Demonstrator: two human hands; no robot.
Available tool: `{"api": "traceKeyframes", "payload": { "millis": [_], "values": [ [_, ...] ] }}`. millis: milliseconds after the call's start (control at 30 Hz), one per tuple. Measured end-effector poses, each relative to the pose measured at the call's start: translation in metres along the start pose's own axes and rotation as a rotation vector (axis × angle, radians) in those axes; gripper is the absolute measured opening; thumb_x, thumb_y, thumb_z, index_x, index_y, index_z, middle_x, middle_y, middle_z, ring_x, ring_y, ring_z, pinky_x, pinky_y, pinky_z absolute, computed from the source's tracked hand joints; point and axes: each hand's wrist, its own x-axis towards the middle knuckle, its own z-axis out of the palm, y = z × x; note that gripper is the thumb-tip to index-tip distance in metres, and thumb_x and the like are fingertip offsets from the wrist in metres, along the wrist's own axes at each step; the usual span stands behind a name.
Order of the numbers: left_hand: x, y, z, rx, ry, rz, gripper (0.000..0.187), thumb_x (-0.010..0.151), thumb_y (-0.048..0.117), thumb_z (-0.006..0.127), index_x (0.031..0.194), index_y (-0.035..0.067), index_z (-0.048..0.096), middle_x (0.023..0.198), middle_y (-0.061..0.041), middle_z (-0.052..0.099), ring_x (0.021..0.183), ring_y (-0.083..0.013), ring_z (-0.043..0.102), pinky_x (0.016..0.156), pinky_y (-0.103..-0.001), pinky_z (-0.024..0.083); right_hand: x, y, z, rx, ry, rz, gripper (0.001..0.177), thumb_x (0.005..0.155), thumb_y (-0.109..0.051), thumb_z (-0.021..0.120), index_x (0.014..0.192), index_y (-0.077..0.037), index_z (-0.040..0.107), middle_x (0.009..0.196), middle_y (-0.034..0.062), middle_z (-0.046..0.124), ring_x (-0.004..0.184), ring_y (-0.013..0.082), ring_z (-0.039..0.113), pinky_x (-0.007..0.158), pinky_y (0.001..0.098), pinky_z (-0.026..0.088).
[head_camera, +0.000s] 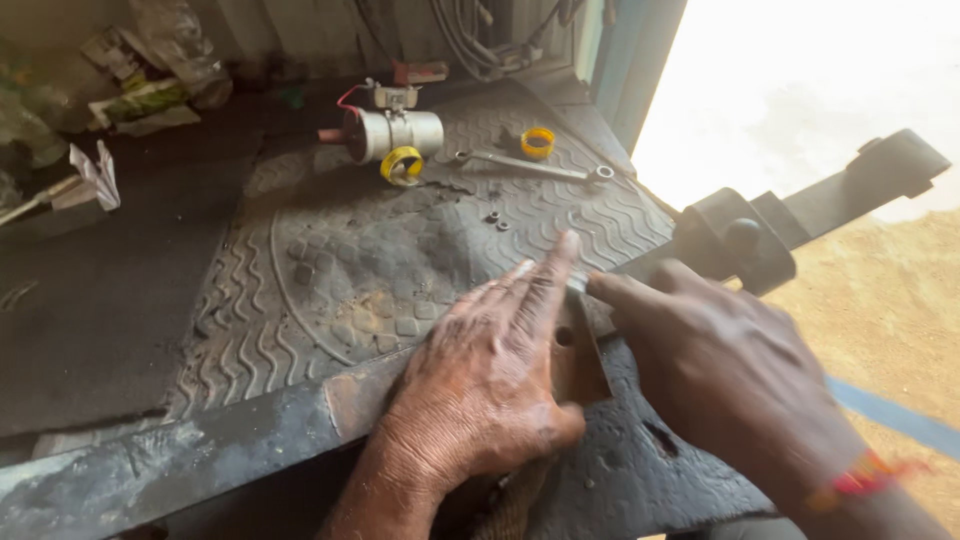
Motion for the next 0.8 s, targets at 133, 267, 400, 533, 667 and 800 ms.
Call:
{"api": "traceKeyframes", "payload": {
  "millis": [133,267,400,533,667,800],
  "values": [
    [-0.002,-0.006,0.005,0.045,0.031,0.061,0.125,0.063,0.024,0.074,0.166,0.014,0.003,0.163,-0.022,0.028,0.151,-0.0373,0.030,0.126,-0.041,0.022,-0.027,0.007,0.004,0.034,-0.148,0.095,0.048,0.100,-0.026,0.052,0.146,-0.033,0.058,0.098,-0.0027,0.063,0.074,0.0150,0.065,0.059,0.0307,0.058],
    [-0.005,-0.008,0.006,0.032,0.178,0.140,0.132,0.062,0.046,0.080,0.167,0.010,0.008,0.168,-0.024,0.025,0.150,-0.0389,0.032,0.120,-0.044,0.028,-0.048,0.013,0.016,0.081,-0.320,0.240,0.047,0.105,-0.034,0.048,0.151,-0.044,0.053,0.098,-0.0048,0.059,0.085,0.0131,0.062,0.072,0.0284,0.059],
    [-0.003,0.005,0.001,0.070,0.175,-0.008,0.142,0.060,0.074,0.086,0.161,0.007,0.011,0.165,-0.027,0.023,0.150,-0.0426,0.027,0.115,-0.049,0.027,-0.058,0.019,0.026,0.060,-0.250,0.152,0.046,0.103,-0.042,0.052,0.149,-0.048,0.056,0.100,-0.0040,0.061,0.092,0.0115,0.067,0.079,0.0321,0.057],
    [-0.002,0.023,0.004,0.269,-0.017,-0.254,0.146,0.061,0.090,0.076,0.158,0.000,0.013,0.152,-0.030,0.038,0.145,-0.0395,0.035,0.123,-0.049,0.028,-0.066,0.026,0.033,0.159,-0.185,0.160,0.048,0.100,-0.039,0.055,0.147,-0.050,0.058,0.103,-0.0037,0.061,0.097,0.0145,0.068,0.081,0.0357,0.058],
    [-0.005,0.026,0.011,0.217,0.079,-0.132,0.125,0.066,0.066,0.075,0.156,-0.003,0.022,0.140,-0.024,0.055,0.137,-0.0334,0.050,0.124,-0.049,0.029,-0.071,0.035,0.034,0.234,-0.162,0.150,0.051,0.099,-0.036,0.054,0.147,-0.052,0.058,0.101,-0.0020,0.062,0.097,0.0162,0.069,0.083,0.0364,0.058],
    [-0.006,0.011,0.019,0.196,0.206,0.157,0.111,0.066,0.034,0.074,0.156,-0.006,0.024,0.142,-0.027,0.052,0.138,-0.0376,0.046,0.118,-0.055,0.021,-0.078,0.046,0.032,0.235,-0.115,0.154,0.045,0.103,-0.038,0.052,0.146,-0.047,0.061,0.098,-0.0018,0.063,0.090,0.0155,0.067,0.076,0.0346,0.059]
  ]
}}
